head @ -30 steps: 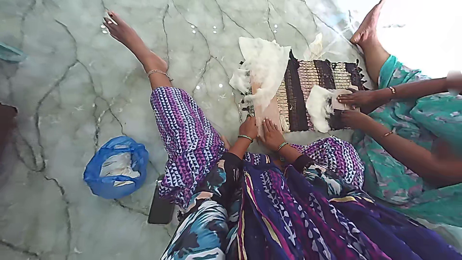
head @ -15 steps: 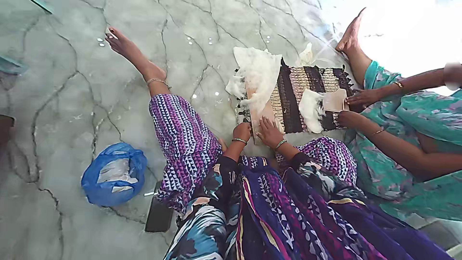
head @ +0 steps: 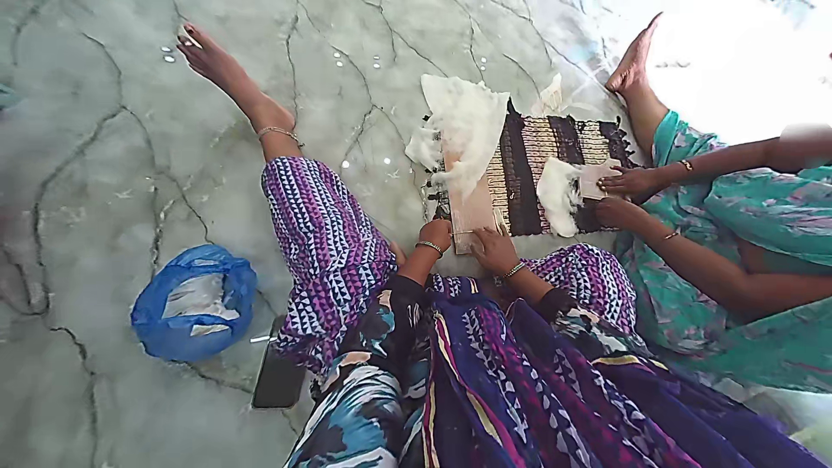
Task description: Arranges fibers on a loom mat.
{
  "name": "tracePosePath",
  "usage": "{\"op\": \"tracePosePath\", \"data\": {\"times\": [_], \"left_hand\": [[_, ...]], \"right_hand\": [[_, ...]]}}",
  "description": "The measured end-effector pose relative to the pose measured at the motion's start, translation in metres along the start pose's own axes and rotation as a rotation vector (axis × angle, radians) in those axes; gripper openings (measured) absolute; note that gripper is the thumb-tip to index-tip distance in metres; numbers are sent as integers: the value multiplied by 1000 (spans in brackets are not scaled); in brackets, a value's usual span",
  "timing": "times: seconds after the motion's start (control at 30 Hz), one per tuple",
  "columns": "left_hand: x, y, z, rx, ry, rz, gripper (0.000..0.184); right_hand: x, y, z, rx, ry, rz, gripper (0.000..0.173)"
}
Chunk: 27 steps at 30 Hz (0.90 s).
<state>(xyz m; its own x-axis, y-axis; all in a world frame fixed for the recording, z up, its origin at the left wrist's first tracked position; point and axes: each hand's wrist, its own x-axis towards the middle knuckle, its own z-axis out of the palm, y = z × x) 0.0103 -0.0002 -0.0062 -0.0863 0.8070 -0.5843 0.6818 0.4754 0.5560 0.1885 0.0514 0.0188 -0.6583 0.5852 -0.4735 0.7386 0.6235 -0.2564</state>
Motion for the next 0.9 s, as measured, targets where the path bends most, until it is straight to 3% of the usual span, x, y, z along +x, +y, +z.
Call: {"op": "tracePosePath", "data": {"times": [0.1,0.23,0.43,0.53,0.6,0.73,0.9], "left_hand": [[-4,3,-1,-18,62,-36,26],[-5,4,-4,-9,74,-61,27],[-2,2,-1,33,-14,-6,27],[-4,3,3,97,-78,16,26],[-5,4,3,143,-103,22,27],[-9,6,2,150,-79,35,28],[-14,6,-5,140,-40,64,26]], "right_hand": [[17,1,11,-16,54,-19,71],[31,2,24,-65,-10,5,90],[1,0,22,-61,-183,14,99],[-14,-5,10,-60,-211,24,77],[-11,-8,1,-46,-80,55,53],[4,-2,1,-124,73,57,31],[5,3,-15,-167,4,43,27]]}}
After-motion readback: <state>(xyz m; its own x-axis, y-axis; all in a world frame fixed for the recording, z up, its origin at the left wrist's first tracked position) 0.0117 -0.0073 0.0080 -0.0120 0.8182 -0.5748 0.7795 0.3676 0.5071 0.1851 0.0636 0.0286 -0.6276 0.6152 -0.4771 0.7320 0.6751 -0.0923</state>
